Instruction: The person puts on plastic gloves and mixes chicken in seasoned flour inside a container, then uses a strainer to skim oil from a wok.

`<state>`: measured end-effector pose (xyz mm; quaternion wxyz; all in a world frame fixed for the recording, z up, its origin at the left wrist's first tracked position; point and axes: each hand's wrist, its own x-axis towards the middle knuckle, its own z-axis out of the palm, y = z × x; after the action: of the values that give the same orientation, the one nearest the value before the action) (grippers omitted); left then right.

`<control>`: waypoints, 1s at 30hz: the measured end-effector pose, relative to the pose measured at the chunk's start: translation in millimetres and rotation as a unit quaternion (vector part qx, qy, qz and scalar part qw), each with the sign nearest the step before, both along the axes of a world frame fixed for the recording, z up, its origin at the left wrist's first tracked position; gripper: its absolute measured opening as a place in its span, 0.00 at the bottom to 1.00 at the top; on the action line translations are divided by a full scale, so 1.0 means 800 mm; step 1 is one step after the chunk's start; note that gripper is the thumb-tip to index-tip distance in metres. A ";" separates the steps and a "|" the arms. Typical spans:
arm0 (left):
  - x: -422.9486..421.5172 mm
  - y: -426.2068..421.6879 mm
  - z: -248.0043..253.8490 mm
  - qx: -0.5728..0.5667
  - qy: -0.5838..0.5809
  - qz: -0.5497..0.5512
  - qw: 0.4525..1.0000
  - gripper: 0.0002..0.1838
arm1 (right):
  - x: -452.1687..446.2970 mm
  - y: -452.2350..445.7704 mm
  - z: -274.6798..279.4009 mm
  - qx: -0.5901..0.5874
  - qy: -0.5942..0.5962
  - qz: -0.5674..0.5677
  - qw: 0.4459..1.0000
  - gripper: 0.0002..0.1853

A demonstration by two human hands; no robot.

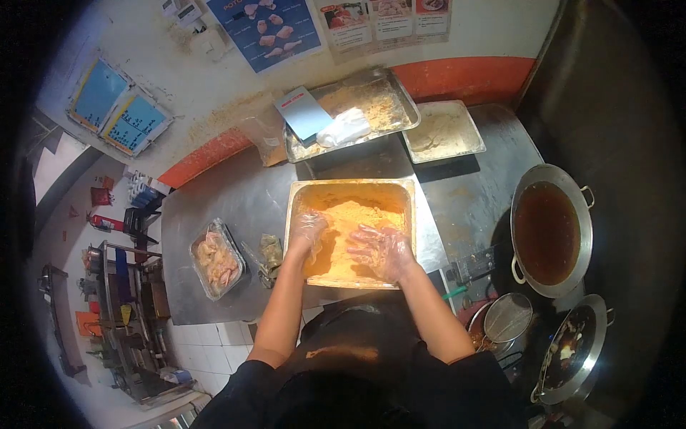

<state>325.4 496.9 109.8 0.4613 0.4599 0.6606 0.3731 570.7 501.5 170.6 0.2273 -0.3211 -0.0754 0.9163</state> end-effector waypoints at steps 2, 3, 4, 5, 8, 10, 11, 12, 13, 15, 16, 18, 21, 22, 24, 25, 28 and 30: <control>0.028 -0.008 0.066 -0.056 -0.084 0.062 0.993 0.15 | 0.006 0.004 -0.014 0.008 0.053 -0.022 0.998 0.29; 0.040 -0.010 0.086 -0.105 -0.125 0.057 0.985 0.20 | 0.005 0.003 -0.019 0.007 0.053 -0.024 0.998 0.29; 0.047 -0.012 0.078 -0.107 -0.125 0.056 0.985 0.20 | 0.003 0.001 -0.024 0.035 0.073 -0.035 0.996 0.30; 0.053 -0.015 0.064 -0.106 -0.170 0.010 0.980 0.24 | 0.000 0.000 -0.029 0.065 0.094 -0.044 0.992 0.31; 0.096 -0.033 0.087 -0.062 -0.154 -0.068 0.984 0.30 | -0.014 -0.001 -0.028 0.087 0.133 -0.078 0.984 0.36; 0.110 -0.047 0.086 -0.021 -0.093 -0.103 0.990 0.32 | -0.025 -0.001 -0.020 0.063 0.154 -0.116 0.979 0.39; 0.110 -0.054 0.067 0.116 0.192 -0.213 0.951 0.33 | -0.025 0.000 -0.020 0.046 0.158 -0.130 0.978 0.40; 0.113 -0.060 0.064 0.240 0.455 -0.301 0.803 0.34 | -0.025 0.000 -0.021 0.030 0.161 -0.145 0.976 0.40; 0.123 -0.070 0.076 0.092 0.324 -0.268 0.903 0.32 | -0.025 0.002 -0.025 0.043 0.169 -0.149 0.973 0.40; 0.106 -0.075 0.029 0.062 0.423 -0.237 0.872 0.31 | -0.024 0.005 -0.026 0.056 0.178 -0.150 0.971 0.39; 0.092 -0.077 0.021 0.029 0.446 -0.213 0.869 0.29 | -0.024 0.004 -0.017 0.052 0.185 -0.149 0.970 0.39; 0.080 -0.074 0.035 -0.004 0.468 -0.188 0.864 0.27 | -0.024 0.011 -0.014 0.050 0.193 -0.147 0.969 0.38; 0.097 -0.081 0.089 0.218 0.380 -0.153 0.886 0.26 | -0.025 0.012 -0.020 0.071 0.161 -0.126 0.976 0.38; 0.104 -0.085 0.081 0.235 0.366 -0.160 0.886 0.24 | -0.026 0.013 -0.015 0.065 0.161 -0.129 0.976 0.37; 0.101 -0.085 0.072 0.252 0.354 -0.163 0.886 0.23 | -0.029 0.013 -0.002 0.054 0.163 -0.135 0.976 0.35; 0.093 -0.081 0.070 0.138 0.391 -0.172 0.894 0.22 | -0.030 0.014 0.003 0.049 0.164 -0.140 0.975 0.34; 0.098 -0.079 0.079 0.114 0.370 -0.094 0.917 0.19 | -0.030 0.017 -0.008 0.064 0.177 -0.147 0.971 0.34; 0.108 -0.077 0.088 0.313 0.331 -0.159 0.876 0.20 | -0.029 0.016 -0.030 0.101 0.201 -0.145 0.963 0.35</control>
<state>412.1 435.0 180.2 0.1012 0.7753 0.5418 0.3083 547.1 514.2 146.8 0.3999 -0.1127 -0.0730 0.9067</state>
